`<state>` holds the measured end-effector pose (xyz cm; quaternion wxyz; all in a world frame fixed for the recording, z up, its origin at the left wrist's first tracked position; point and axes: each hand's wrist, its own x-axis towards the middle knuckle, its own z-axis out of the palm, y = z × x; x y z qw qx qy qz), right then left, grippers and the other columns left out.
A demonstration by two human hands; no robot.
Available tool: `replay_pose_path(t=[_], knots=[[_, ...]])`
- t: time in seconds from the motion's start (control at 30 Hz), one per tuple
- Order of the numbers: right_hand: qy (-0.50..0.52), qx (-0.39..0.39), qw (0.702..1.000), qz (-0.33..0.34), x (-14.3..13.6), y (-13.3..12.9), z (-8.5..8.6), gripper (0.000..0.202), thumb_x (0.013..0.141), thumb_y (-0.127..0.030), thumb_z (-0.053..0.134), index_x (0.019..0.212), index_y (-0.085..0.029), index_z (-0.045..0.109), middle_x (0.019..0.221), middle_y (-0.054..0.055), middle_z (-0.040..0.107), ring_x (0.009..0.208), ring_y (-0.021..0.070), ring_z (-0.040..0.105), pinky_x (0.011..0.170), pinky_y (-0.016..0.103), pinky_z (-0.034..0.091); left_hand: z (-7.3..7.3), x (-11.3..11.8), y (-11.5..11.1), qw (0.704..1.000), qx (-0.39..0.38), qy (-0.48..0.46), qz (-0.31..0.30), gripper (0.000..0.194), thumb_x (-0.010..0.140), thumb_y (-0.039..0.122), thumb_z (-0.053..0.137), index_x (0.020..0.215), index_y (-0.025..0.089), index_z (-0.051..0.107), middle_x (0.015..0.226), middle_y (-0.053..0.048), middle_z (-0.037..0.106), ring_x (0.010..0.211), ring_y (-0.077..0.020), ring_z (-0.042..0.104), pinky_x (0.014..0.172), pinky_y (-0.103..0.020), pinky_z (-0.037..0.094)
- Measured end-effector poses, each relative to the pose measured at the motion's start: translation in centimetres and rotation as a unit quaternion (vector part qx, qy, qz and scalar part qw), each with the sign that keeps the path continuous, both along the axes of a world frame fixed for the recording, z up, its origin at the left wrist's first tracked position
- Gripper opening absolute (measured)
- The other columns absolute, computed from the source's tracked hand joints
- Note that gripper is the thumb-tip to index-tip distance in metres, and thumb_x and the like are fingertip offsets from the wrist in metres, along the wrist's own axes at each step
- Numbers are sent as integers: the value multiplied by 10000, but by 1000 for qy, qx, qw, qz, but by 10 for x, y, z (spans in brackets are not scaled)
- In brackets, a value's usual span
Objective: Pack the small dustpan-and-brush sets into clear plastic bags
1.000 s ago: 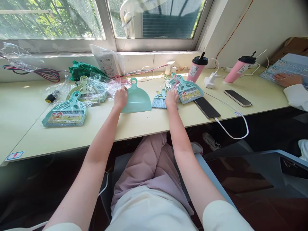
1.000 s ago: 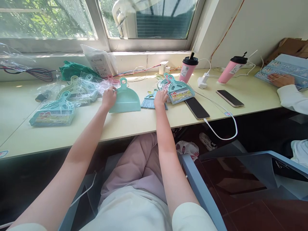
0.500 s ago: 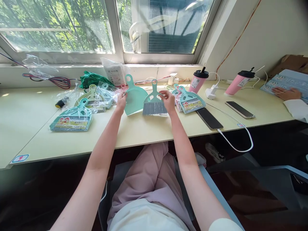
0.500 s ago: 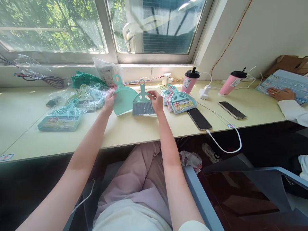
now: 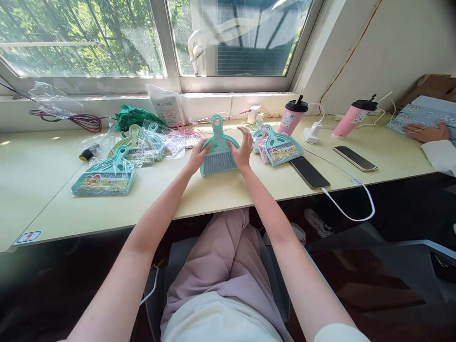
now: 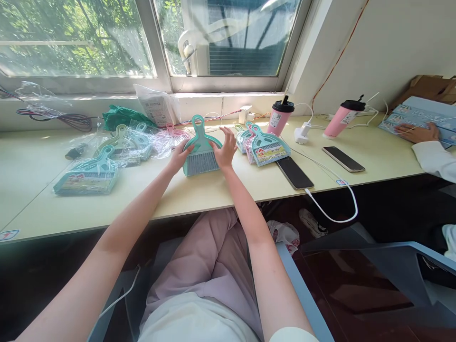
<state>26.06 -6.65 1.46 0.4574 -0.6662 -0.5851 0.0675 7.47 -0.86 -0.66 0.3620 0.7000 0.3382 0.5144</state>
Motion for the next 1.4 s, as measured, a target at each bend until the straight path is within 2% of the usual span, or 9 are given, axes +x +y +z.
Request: replay_pose_path(t=[0.17,0.57,0.8,0.97,1.07,1.13,1.2,1.3,1.4], knots=[[188,5,970,150,10,22,-15,547,862,-630,708,1176,-187,774,997,55,751,1044,258,667,942,375,530,2,-1,0,1000,-9,-16,3,308,886,462,661,1049,209,726,1042,-66,735,1091,-289,665,1014,-417,526],[261,13,961,91,4,25,-17,391,747,-503,781,992,-200,824,777,-12,687,866,213,666,815,340,549,-1,11,-5,994,31,18,99,228,895,324,647,1065,233,768,985,-64,755,1035,-296,679,1012,-426,517],[255,0,956,146,10,26,-20,493,813,-635,742,1027,-194,793,897,22,726,970,223,666,864,329,547,-3,0,4,999,13,12,33,275,882,441,693,1027,214,749,975,-72,730,1055,-301,678,1018,-440,527],[229,-23,953,198,19,29,-20,688,1020,-703,411,1459,-215,616,1272,104,739,1180,234,669,988,356,540,-12,-19,18,992,-113,12,-50,412,713,508,843,957,192,741,967,-86,744,1000,-311,693,932,-446,565],[122,-74,986,82,29,31,-22,606,1108,-538,256,1580,-230,479,1526,138,597,1379,228,569,1102,395,482,-17,-27,24,990,-137,-34,-12,447,655,514,879,921,186,734,915,-89,756,958,-308,702,901,-441,576],[22,-126,991,-32,32,30,-25,531,1099,-452,369,1530,-192,537,1617,176,490,1499,259,444,1186,456,400,-19,-31,29,989,-130,-71,27,475,659,523,874,963,189,727,946,-93,769,998,-309,711,927,-440,577],[-64,-183,977,-84,33,28,-30,463,1040,-409,542,1423,-166,636,1646,210,428,1568,310,325,1225,539,325,-20,-34,33,986,-122,-95,63,503,682,537,853,1019,190,713,1014,-108,777,1069,-312,713,968,-444,575],[-124,-225,965,-52,31,26,-35,330,940,-323,701,1250,-221,752,1589,171,496,1558,340,321,1217,592,313,-20,-36,38,983,-110,-114,95,537,713,556,827,1078,187,689,1103,-134,770,1154,-316,702,1011,-449,572],[-86,-227,970,29,32,28,-35,390,878,-160,704,1238,-291,777,1421,98,644,1377,299,541,1156,512,431,-20,-34,40,981,-104,-122,108,554,707,566,837,1082,189,680,1117,-133,762,1171,-318,699,1018,-444,575]])
